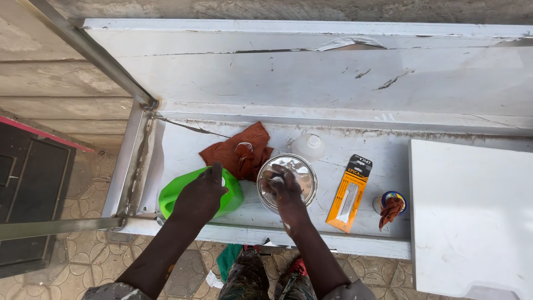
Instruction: Applying a white finish or paint to furniture panels using a cloth
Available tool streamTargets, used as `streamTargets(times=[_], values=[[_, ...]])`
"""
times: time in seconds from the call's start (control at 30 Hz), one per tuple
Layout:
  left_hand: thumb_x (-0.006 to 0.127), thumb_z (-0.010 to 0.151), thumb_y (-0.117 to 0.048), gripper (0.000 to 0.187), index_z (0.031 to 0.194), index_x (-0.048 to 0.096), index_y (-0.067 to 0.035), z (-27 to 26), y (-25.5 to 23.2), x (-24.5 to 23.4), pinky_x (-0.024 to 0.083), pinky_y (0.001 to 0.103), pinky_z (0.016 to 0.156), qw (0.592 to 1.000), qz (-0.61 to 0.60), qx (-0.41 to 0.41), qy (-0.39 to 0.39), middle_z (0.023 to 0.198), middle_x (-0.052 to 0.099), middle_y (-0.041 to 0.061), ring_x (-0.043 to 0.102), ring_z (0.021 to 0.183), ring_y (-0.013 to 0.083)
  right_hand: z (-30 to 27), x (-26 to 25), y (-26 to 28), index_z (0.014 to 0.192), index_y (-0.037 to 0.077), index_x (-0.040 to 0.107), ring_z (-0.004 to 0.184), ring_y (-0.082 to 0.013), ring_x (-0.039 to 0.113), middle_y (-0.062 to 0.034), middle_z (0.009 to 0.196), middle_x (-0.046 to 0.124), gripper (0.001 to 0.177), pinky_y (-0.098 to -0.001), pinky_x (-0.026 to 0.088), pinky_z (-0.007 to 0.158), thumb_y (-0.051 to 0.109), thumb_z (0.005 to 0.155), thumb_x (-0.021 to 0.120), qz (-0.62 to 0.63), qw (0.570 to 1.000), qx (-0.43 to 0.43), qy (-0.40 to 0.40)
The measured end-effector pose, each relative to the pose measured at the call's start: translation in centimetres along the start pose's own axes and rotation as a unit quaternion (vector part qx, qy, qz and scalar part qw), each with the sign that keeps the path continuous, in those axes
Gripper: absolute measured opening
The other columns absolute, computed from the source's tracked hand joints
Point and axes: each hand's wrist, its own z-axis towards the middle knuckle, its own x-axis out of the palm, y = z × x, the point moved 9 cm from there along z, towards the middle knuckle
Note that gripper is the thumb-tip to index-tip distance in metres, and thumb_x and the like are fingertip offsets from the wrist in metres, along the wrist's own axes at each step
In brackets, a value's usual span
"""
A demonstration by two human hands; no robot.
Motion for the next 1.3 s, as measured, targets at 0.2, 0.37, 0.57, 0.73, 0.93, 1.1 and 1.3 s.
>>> streamTargets(times=[0.2,0.37,0.57,0.73,0.93,1.1,1.3], values=[[0.070,0.112,-0.070,0.077,0.156,0.068,-0.007,-2.0,-2.0,-6.1,0.067,0.061,0.116,0.991,0.077,-0.062,-0.091,0.145,0.073,0.028,0.080,0.137,0.0473,0.3,-7.0,8.2,0.161,-0.002,0.062,0.108,-0.0284,0.090,-0.0229,0.139,0.087,0.044,-0.0333,0.071,0.087,0.007,0.119,0.070,-0.073,0.994,-0.063,-0.052],[0.039,0.120,-0.085,0.088,0.160,0.070,-0.013,-0.9,-0.4,-4.3,0.069,0.056,0.108,0.990,0.082,-0.087,-0.068,0.126,0.079,0.022,0.084,0.131,0.0440,-0.3,-9.7,6.5,0.151,0.005,0.077,0.098,-0.0259,0.088,-0.0163,0.131,0.088,0.036,-0.0324,0.069,0.076,0.020,0.118,0.073,-0.109,0.991,-0.024,-0.079],[0.079,0.113,-0.035,0.066,0.176,0.058,-0.031,-3.1,-2.5,-5.9,0.050,0.058,0.136,0.999,0.032,0.010,0.017,0.169,0.060,0.014,0.058,0.162,0.0392,-1.0,-6.0,2.4,0.150,0.011,0.085,0.094,-0.0208,0.081,-0.0153,0.130,0.085,0.040,-0.0287,0.064,0.068,0.026,0.117,0.070,-0.126,0.992,0.020,-0.024],[0.053,0.121,-0.078,0.082,0.166,0.065,-0.010,-2.2,0.0,-6.7,0.065,0.054,0.124,0.991,0.037,-0.126,-0.002,0.146,0.078,0.022,0.077,0.146,0.0380,0.1,-3.3,-1.2,0.150,0.013,0.084,0.087,-0.0219,0.082,-0.0181,0.129,0.087,0.039,-0.0298,0.063,0.064,0.027,0.115,0.074,-0.157,0.987,0.027,0.013],[0.060,0.122,-0.021,0.058,0.179,0.059,-0.028,-3.5,-2.2,-7.5,0.063,0.054,0.123,0.996,0.055,0.066,0.036,0.158,0.070,0.015,0.069,0.151,0.0409,1.3,1.0,-4.9,0.152,0.015,0.086,0.099,-0.0222,0.083,-0.0186,0.129,0.088,0.042,-0.0331,0.070,0.074,0.026,0.115,0.072,-0.207,0.972,0.063,0.089],[0.042,0.125,-0.073,0.085,0.176,0.056,-0.007,-3.0,-0.4,-9.2,0.067,0.057,0.116,0.996,0.046,-0.065,0.036,0.134,0.083,0.023,0.084,0.134,0.0392,2.7,-0.2,-5.2,0.157,0.011,0.084,0.117,-0.0224,0.078,-0.0141,0.137,0.087,0.058,-0.0359,0.071,0.099,0.036,0.110,0.061,-0.205,0.974,0.067,0.069],[0.062,0.114,0.002,0.063,0.171,0.066,-0.026,-3.5,-3.2,-5.4,0.049,0.065,0.136,0.989,0.044,0.143,0.013,0.181,0.058,0.023,0.054,0.170,0.0511,2.4,0.1,-7.3,0.177,0.003,0.068,0.149,-0.0431,0.072,-0.0322,0.161,0.076,0.064,-0.0599,0.060,0.129,0.018,0.114,0.066,-0.169,0.977,0.019,0.126]])
